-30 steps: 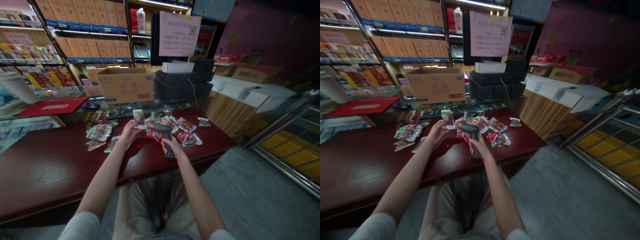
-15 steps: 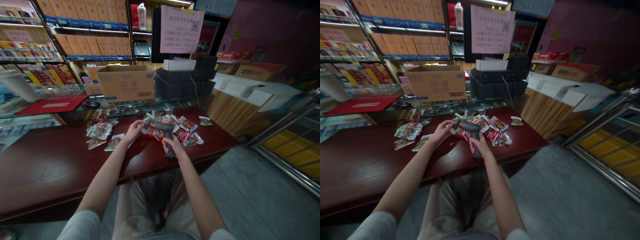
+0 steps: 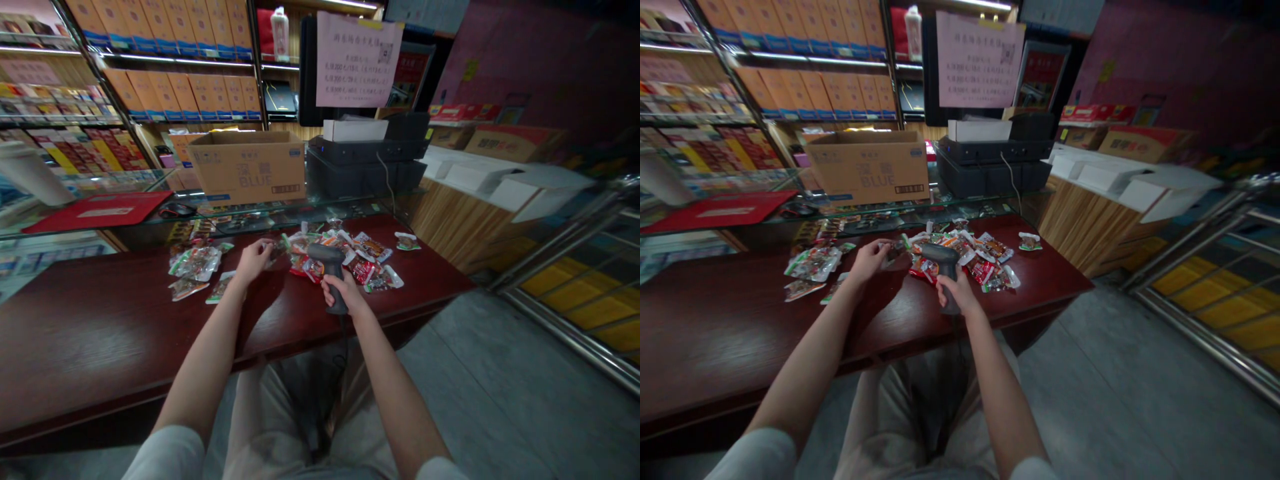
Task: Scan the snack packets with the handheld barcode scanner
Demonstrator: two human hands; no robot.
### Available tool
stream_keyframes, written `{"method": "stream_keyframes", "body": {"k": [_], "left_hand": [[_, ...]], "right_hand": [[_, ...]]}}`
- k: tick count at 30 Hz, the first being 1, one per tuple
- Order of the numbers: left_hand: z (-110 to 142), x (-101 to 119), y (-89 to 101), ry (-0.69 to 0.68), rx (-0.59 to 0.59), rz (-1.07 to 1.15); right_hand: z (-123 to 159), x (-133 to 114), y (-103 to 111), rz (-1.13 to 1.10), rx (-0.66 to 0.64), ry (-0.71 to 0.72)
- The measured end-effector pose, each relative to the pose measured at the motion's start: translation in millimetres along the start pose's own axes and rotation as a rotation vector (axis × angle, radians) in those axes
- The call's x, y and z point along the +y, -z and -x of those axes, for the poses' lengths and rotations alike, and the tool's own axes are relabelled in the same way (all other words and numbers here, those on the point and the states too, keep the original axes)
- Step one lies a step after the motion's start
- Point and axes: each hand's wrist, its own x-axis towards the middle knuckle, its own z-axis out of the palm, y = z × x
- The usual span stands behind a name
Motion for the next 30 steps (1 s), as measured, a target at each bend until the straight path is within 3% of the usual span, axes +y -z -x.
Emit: {"method": "stream_keyframes", "body": {"k": [3, 5, 8, 9, 11, 14, 15, 17, 20, 23, 26, 30], "left_hand": [[3, -4, 29.3, 0.196, 0.121, -0.490], [7, -7, 40.7, 0.291, 0.238, -0.667], [12, -10, 38.8, 0.158, 0.370, -0.749], [12, -11, 33.9, 0.060, 0.341, -0.754], [11, -12, 21.1, -0.074, 0.151, -0.768], [10, -17, 2.3, 0.011, -0.121, -0.820], [10, -19, -2.2, 0.060, -0.137, -0.838], [12, -21, -8.6, 0.080, -0.059, -0.854], [11, -17, -16.3, -0.099, 0.027, -0.775], [6, -7, -29.5, -0.306, -0.110, -0.578], [-1, -2, -44.9, -0.373, -0.253, -0.442], [-5, -6, -50.5, -0.423, -0.248, -0.478]], "right_hand": [[0, 0, 0, 0.004, 0.015, 0.009], [0, 0, 1, 0.003, 0.014, 0.007], [-1, 2, 2, 0.001, 0.013, 0.012], [-1, 3, 3, -0.003, 0.017, 0.017], [-2, 4, 3, -0.015, 0.024, 0.025], [-1, 3, 3, -0.030, 0.024, 0.023], [-1, 2, 3, -0.036, 0.027, 0.024], [-1, 0, 2, -0.052, 0.037, 0.033], [-2, -1, 3, -0.084, 0.058, 0.058], [-2, -4, 3, -0.104, 0.073, 0.073], [-2, -6, 2, -0.109, 0.086, 0.072], [-3, -4, 3, -0.098, 0.091, 0.073]]}}
